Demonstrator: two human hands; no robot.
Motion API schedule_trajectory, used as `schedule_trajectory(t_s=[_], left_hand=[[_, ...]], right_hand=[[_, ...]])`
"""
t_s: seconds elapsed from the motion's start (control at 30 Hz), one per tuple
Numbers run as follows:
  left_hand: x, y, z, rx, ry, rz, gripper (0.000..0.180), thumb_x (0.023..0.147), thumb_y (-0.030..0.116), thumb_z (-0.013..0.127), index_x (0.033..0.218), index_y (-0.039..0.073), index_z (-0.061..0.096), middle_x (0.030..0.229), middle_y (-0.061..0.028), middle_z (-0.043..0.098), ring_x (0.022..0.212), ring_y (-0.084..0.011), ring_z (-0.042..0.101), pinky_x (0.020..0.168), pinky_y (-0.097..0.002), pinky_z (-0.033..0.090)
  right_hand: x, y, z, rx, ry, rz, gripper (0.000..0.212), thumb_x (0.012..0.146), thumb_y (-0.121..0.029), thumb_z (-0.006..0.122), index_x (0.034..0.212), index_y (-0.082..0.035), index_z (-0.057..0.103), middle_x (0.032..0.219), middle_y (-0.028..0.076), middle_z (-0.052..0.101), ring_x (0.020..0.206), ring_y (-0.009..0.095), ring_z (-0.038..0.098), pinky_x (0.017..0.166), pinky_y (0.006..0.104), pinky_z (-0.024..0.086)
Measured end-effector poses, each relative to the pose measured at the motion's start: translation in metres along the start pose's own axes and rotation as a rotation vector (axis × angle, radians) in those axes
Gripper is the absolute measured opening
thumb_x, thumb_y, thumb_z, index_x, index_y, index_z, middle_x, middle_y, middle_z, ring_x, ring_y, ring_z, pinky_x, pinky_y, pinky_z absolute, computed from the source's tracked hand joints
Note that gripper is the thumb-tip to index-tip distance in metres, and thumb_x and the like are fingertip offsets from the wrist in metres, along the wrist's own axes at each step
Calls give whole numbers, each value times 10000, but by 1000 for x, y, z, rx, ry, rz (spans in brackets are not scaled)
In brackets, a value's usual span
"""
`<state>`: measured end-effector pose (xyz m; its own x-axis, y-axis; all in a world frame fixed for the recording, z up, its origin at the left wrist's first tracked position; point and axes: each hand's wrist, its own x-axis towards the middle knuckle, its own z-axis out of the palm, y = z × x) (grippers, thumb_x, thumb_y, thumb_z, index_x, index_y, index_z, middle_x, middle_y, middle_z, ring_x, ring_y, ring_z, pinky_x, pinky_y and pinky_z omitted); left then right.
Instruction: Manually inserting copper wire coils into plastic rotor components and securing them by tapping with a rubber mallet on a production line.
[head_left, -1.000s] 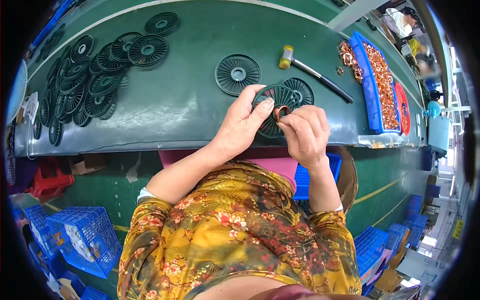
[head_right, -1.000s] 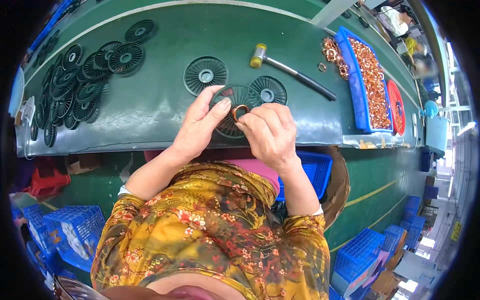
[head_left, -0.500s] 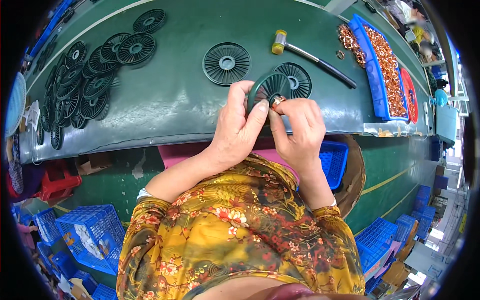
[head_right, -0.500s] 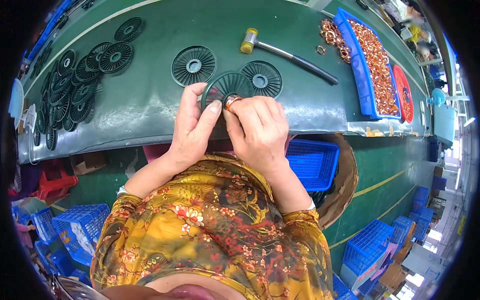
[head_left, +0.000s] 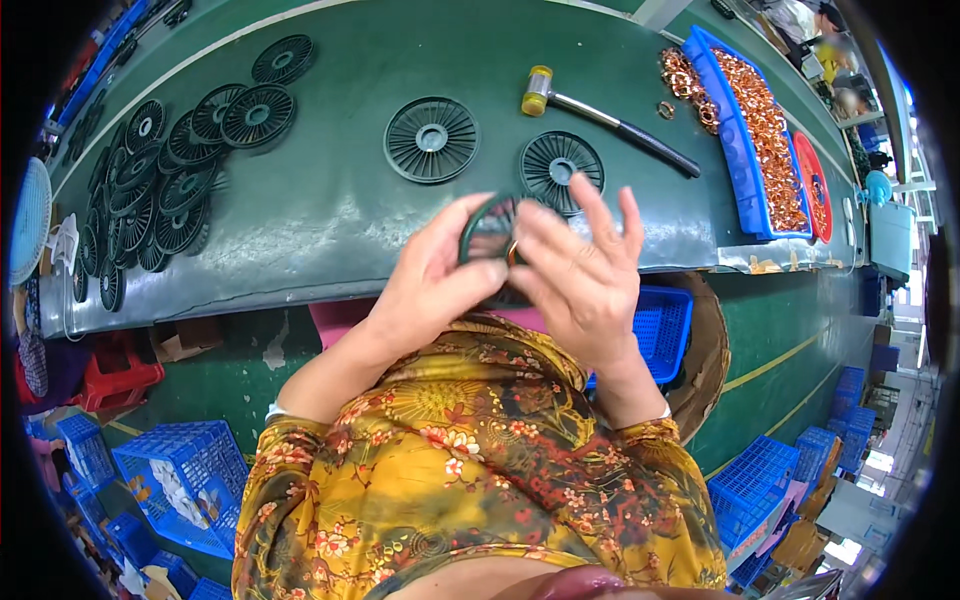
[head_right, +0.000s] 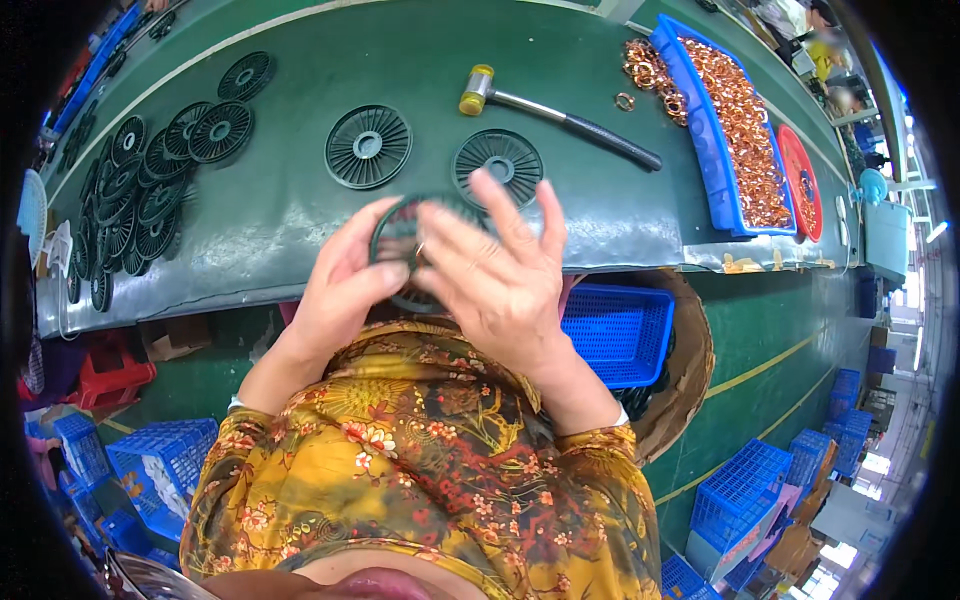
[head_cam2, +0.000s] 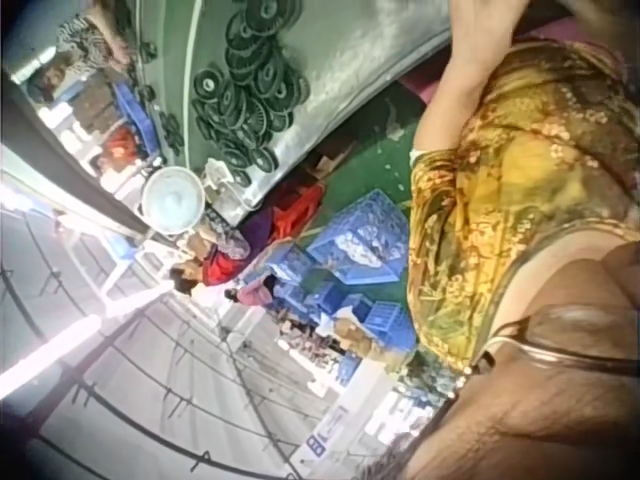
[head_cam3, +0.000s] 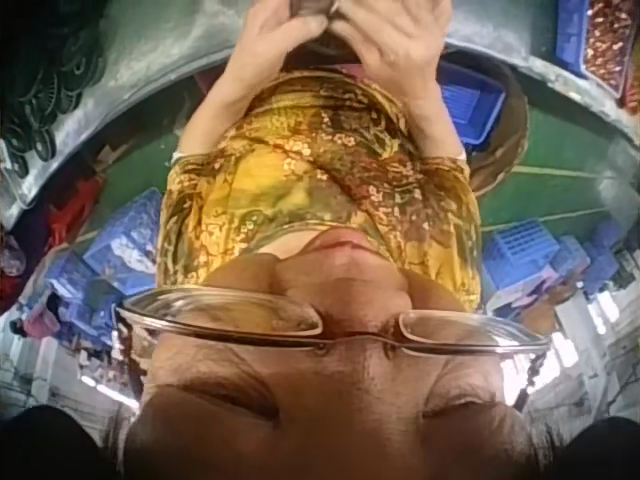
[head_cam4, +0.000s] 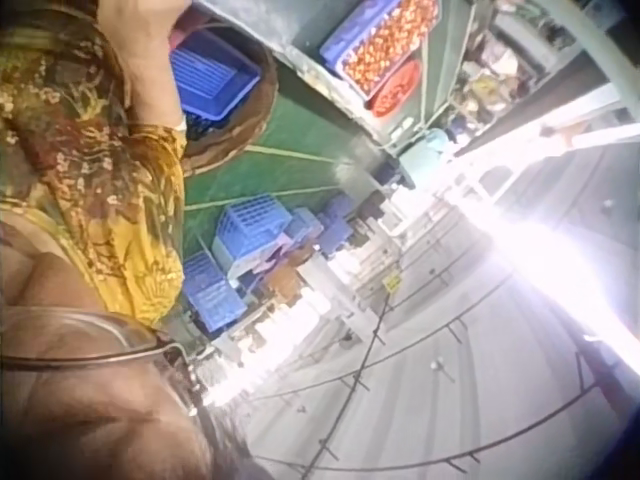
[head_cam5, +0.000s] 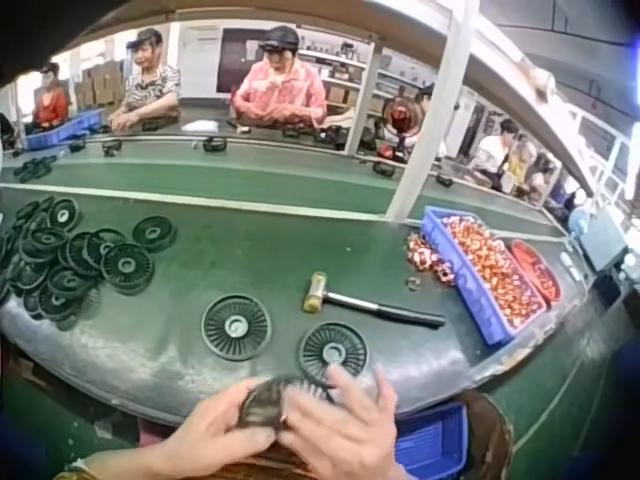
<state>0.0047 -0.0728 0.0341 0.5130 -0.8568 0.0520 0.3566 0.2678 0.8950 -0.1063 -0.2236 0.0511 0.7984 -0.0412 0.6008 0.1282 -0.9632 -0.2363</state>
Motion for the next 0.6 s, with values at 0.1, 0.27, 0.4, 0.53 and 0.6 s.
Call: schedule_trajectory(t_s=[0.1, 0.27, 0.4, 0.53, 0.6], left_hand=[[-10, 8, 7, -50, -73, -51, 500, 907, 54, 582, 1353, -20, 367, 1225, -102, 529, 1130, -134, 530, 972, -320, 453], [-5, -2, -3, 314, 91, 118, 470, 911, 102, 633, 1327, 11, 434, 1081, -81, 622, 969, -125, 615, 867, -290, 498], [4, 9, -25, 1064, 468, 683, 439, 840, -26, 626, 1262, 53, 535, 1091, -148, 653, 869, -280, 667, 785, -355, 518], [6, 3, -55, 1564, 537, 460, 381, 898, 146, 578, 1277, 149, 542, 1263, -165, 562, 1207, -346, 491, 1046, -525, 321], [2, 2, -60, 1610, 418, 360, 422, 907, 301, 590, 1296, 151, 525, 1379, -220, 441, 1323, -402, 358, 1089, -555, 264]], right_hand=[[-1, 9, -9, 113, -85, -97, 366, 692, -233, 788, 1037, -140, 710, 1211, -31, 650, 1282, 253, 494, 1123, 528, 218], [17, 46, 2, 481, -160, -197, 394, 750, -155, 760, 1127, -80, 673, 1243, 124, 617, 1198, 321, 558, 984, 414, 462], [50, 114, 5, 92, 167, 302, 293, 830, -121, 688, 1115, -60, 655, 1080, 167, 643, 898, 297, 629, 779, 340, 521], [50, 226, 3, -546, -127, 677, 410, 848, -352, 638, 1122, -55, 566, 1087, 251, 571, 957, 433, 594, 827, 495, 502], [41, 265, 5, -481, -150, 650, 299, 864, -320, 625, 934, -30, 618, 943, 226, 616, 907, 404, 602, 789, 501, 486]])
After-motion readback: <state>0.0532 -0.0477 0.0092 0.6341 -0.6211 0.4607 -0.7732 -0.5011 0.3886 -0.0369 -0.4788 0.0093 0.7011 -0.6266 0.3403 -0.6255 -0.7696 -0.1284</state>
